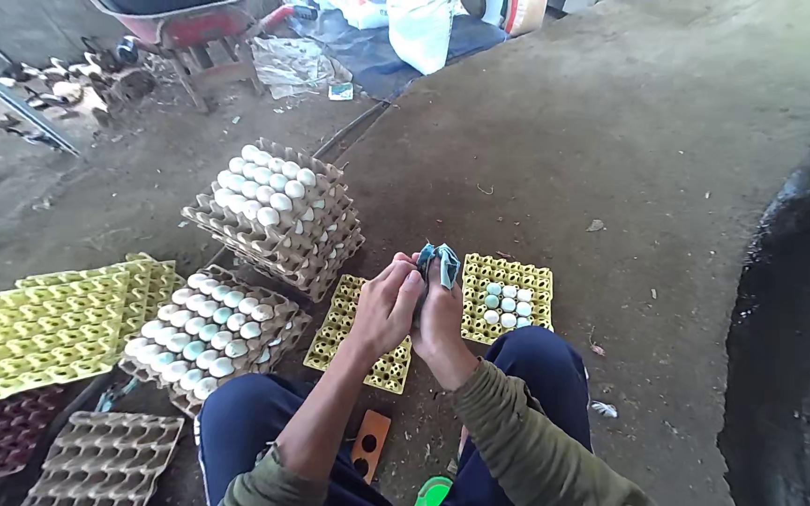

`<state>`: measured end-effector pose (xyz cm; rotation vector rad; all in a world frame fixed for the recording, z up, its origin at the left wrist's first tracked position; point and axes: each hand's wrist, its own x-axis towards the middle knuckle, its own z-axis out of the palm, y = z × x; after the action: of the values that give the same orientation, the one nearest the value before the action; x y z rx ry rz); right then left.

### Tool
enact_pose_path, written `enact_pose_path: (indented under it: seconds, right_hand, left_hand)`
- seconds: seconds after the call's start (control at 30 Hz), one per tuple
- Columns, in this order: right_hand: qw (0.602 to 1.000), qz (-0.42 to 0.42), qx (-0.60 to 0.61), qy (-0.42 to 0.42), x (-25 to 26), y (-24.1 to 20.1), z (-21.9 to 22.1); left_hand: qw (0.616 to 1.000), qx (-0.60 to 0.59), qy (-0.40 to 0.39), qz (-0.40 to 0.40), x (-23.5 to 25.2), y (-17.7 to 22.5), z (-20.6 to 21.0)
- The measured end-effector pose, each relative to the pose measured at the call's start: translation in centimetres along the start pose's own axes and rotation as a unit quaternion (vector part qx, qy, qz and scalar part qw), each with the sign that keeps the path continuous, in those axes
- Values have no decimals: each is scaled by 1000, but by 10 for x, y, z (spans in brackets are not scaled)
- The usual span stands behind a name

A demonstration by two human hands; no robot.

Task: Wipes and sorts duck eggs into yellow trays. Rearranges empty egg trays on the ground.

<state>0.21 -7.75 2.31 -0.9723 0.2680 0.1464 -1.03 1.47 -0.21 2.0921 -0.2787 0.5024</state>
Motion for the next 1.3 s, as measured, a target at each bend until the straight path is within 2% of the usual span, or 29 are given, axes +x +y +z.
enact_pose_path:
  seconds: [0.1, 0.23, 0.3, 0.33, 0.37, 0.43, 0.5, 0.57, 0.63, 0.67, 0.73, 0.77, 0.8, 0.83, 0.9, 0.97, 1.07, 1.13, 1.3]
  right_hand:
    - [997, 79, 5, -13, 10, -7, -7]
    - [992, 120, -33, -10, 28, -14, -18]
    - [992, 122, -38, -7, 39, -22, -24]
    - [994, 109, -22, -11, 42, -29, -26]
    - [996, 85, 2, -19, 45, -37, -29]
    - [996, 21, 68, -45, 45, -55, -38]
    - [990, -69, 101, -68, 41, -70, -47]
    - [979, -175, 62, -86, 32, -72, -53]
    - [943, -307, -42, -121, 21, -61, -58]
    - [911, -367, -115, -148, 15, -51, -61]
    - [813, -456, -286, -224, 7, -29, -67]
    - [763, -472, -365, -248, 4, -18, -66]
    - [732, -475, -420, -250, 2, -8, -63]
    - [732, -466, -435, -242, 4, 1, -62]
    - [800, -405, -385, -219, 7, 9, -64]
    - [874, -317, -318, -186, 5, 8, -66]
    - [948, -173, -252, -93, 3, -3, -63]
    - [977, -85, -191, -41, 9, -11, -64]
    - [997, 27, -61, 31, 28, -20, -79]
  left_hand:
    - [998, 9, -38, 49, -1, -3, -2]
    - [984, -13, -131, 118, -9, 4, 2]
    - [981, -98, -147, 83, -16, 11, 13]
    - [976, -160, -146, 27, -17, 14, 17]
    - [960, -227, -157, -41, -17, 17, 17]
    - [898, -378, -176, -143, -18, 17, 17]
    - [834, -488, -176, -188, -17, 20, 18]
    - [784, -570, -135, -207, -16, 24, 24]
    - [743, -623, -80, -229, -13, 28, 30]
    - [737, -627, -54, -245, -12, 30, 32]
    - [760, -585, -2, -283, -16, 38, 34]
    - [785, -546, 19, -291, -25, 40, 33]
    - [818, -495, 35, -290, -35, 39, 33]
    - [847, -438, 48, -296, -40, 35, 34]
    - [898, -341, 50, -275, -37, 33, 40]
    - [914, -305, 46, -265, -28, 30, 49]
    - [929, -267, 25, -257, -20, 28, 59]
    - [943, -238, 1, -233, -19, 27, 63]
    - [960, -185, -99, -187, -17, 23, 70]
